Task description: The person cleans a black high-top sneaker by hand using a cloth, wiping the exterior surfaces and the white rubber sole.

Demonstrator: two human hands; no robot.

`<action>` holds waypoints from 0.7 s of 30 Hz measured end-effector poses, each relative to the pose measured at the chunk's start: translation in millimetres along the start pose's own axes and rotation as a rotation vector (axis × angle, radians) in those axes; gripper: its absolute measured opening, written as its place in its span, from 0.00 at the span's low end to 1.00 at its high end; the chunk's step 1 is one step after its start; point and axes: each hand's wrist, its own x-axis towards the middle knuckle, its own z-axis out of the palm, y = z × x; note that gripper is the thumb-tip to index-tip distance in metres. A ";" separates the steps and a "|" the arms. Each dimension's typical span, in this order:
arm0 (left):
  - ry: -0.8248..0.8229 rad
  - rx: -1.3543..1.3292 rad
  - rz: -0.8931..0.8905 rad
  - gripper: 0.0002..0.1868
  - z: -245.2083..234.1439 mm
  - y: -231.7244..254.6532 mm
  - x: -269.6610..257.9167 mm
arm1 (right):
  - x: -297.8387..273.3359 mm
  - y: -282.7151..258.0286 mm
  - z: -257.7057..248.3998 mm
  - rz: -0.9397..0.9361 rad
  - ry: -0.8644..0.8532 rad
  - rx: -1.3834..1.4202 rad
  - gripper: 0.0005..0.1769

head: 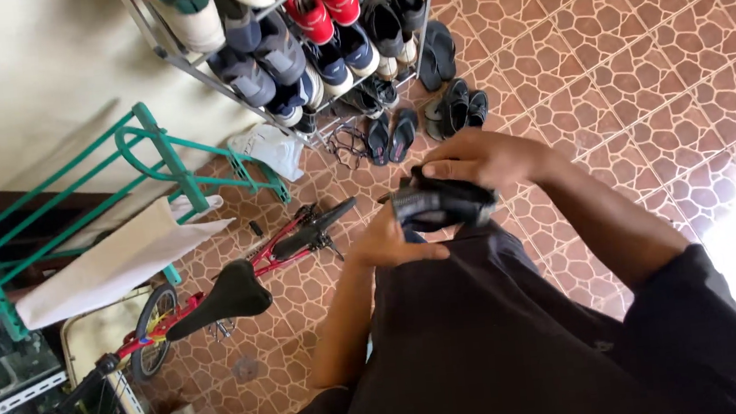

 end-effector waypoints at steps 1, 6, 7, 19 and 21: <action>0.035 0.067 0.060 0.46 -7.8 -2.5 -3.3 | 10.5 11.6 -2.7 -0.020 -0.106 0.191 0.28; 0.152 -0.084 0.055 0.29 -47.0 -1.8 -10.3 | 47.0 106.8 35.6 -0.761 0.030 0.538 0.31; 0.134 -0.182 0.135 0.29 -48.6 1.0 -4.8 | 55.7 125.2 55.3 -0.706 0.055 0.710 0.33; 0.194 -0.484 0.461 0.26 -35.5 8.9 93.7 | 43.0 230.8 62.1 -0.333 -0.110 1.481 0.28; 0.204 -0.387 0.482 0.24 -34.1 9.2 117.7 | 43.3 235.0 49.1 -0.354 -0.104 1.589 0.27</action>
